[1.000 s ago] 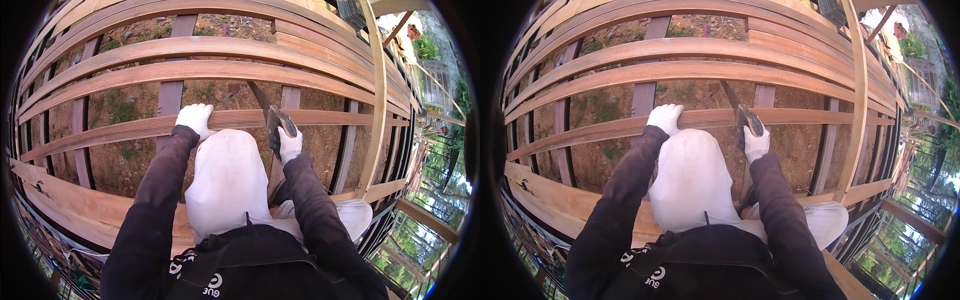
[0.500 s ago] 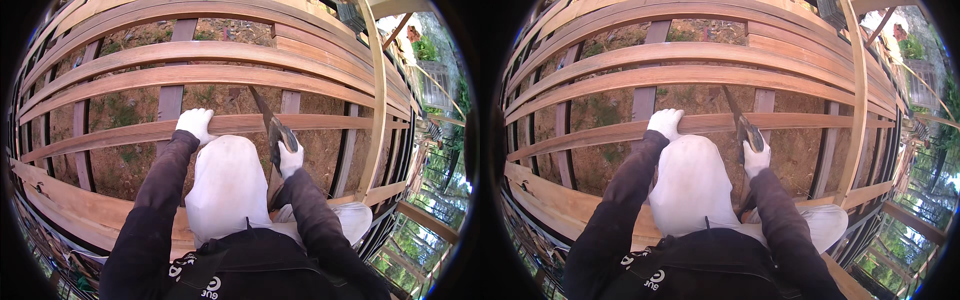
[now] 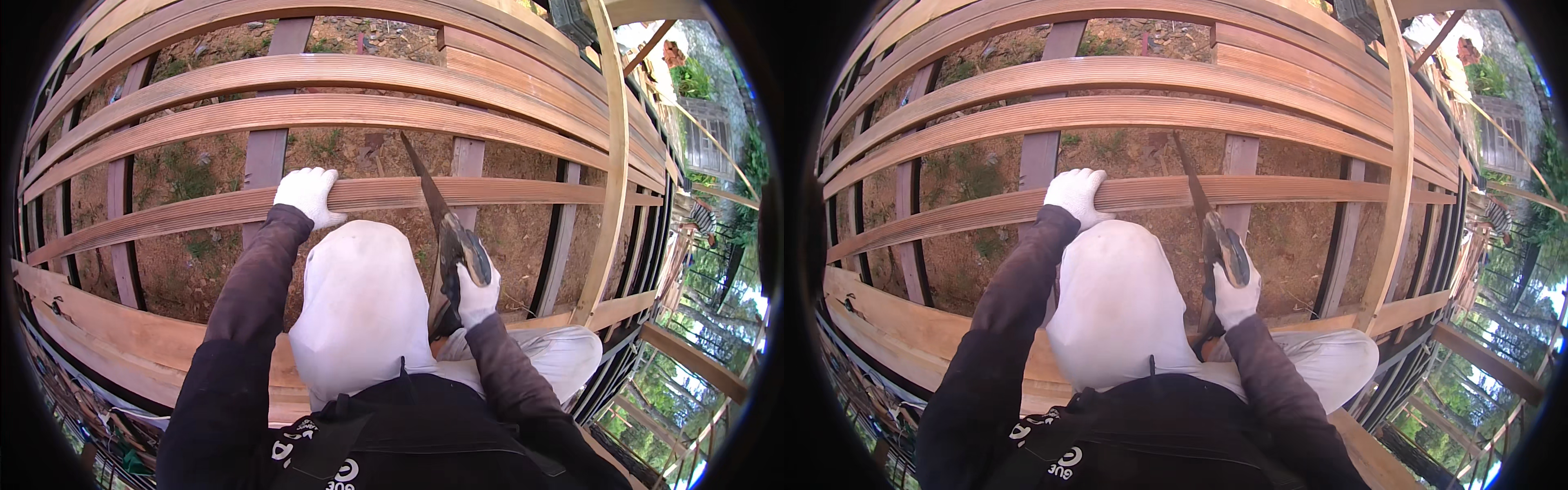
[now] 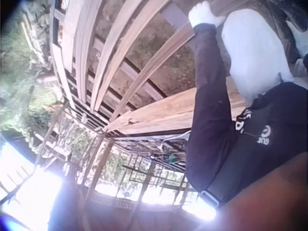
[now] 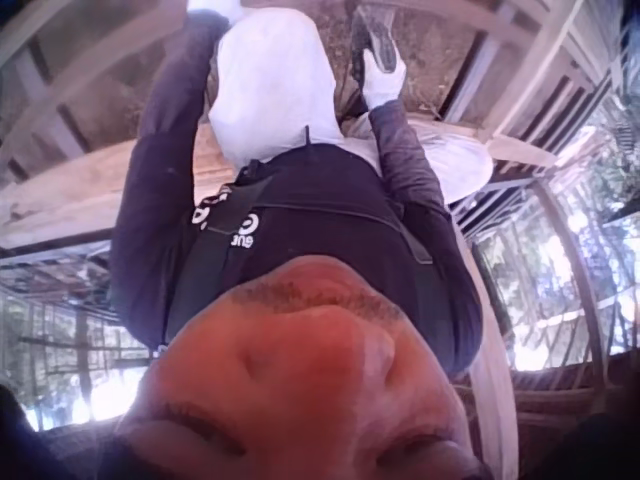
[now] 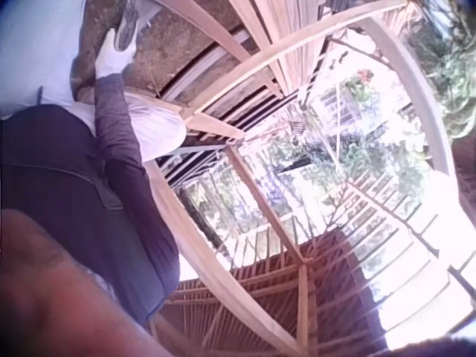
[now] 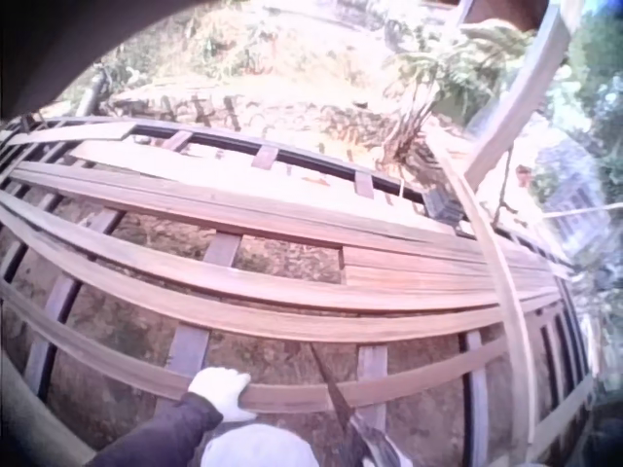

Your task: The person marks a wooden plank with a pencil using a hand saw as a straight edge, then cuts the wooden plank with the hand saw.

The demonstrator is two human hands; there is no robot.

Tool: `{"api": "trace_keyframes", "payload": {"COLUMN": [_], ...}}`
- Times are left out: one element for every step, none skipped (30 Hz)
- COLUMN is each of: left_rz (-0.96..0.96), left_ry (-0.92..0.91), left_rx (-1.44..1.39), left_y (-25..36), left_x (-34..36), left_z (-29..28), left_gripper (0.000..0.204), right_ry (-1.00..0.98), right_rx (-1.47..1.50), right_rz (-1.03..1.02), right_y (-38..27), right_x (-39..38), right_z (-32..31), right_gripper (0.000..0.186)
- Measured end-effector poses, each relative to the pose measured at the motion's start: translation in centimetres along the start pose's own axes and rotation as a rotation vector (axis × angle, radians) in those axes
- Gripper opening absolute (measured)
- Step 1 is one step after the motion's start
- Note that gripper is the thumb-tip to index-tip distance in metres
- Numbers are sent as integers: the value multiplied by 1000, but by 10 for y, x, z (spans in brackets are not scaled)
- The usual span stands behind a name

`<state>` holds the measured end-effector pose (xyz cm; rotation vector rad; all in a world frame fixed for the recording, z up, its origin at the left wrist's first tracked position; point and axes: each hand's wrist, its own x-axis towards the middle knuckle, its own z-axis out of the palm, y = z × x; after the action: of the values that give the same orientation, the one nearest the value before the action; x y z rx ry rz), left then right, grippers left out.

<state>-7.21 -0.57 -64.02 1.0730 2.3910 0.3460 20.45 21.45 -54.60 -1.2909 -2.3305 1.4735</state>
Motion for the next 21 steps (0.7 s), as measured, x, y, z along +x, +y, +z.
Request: {"api": "trace_keyframes", "payload": {"left_rz": [2,0,14,13,38,63,96,107,109,112,73,61,27,-8,5,5,9,0,-1,0,-1], "left_ry": [30,70,68,63,100,156,135,145,128,98,97,90,42,-40,8,29,34,42,54,87,65], "left_rx": [26,54,43,43,36,32,9,17,7,-5,1,3,14,11,23,34,35,42,37,28,15], "left_y": [-11,-18,-13,-15,-9,2,14,20,27,32,17,15,16,15,6,6,4,-1,-10,-16,-15], "left_x": [-10,-18,-15,-15,-12,0,10,14,22,26,12,7,12,12,5,4,3,-3,-11,-12,-11], "left_z": [-2,-6,-8,-7,-5,-5,-5,-1,5,12,13,13,-3,-5,-10,-13,-14,-17,-17,-12,-11], "left_gripper": [72,69,68,68,67,67,67,67,67,67,68,68,70,72,73,73,73,73,72,72,70], "right_ry": [-67,-144,-118,-98,-58,-16,32,106,83,58,-34,-107,-16,19,-57,-85,-81,-86,-39,15,29], "right_rx": [142,281,388,501,310,121,-47,-81,-62,-43,60,148,115,-50,67,258,327,354,173,-15,-10], "right_rz": [-37,38,66,96,90,68,-16,-143,-27,102,205,281,154,-13,-39,1,122,45,47,22,-85], "right_y": [-17,-44,-46,-46,-33,-8,7,4,1,2,-5,-20,-7,6,-4,-12,-27,-21,-16,-13,-6], "right_x": [-45,-74,-75,-75,-56,-6,40,81,122,141,119,104,69,28,-13,-44,-60,-51,-33,-4,31], "right_z": [-19,-38,-40,-39,-29,-11,11,37,38,34,43,36,21,-1,-21,-42,-55,-48,-25,0,28], "right_gripper": [56,59,61,63,62,62,59,56,55,54,54,55,54,57,61,65,66,62,59,55,49]}}
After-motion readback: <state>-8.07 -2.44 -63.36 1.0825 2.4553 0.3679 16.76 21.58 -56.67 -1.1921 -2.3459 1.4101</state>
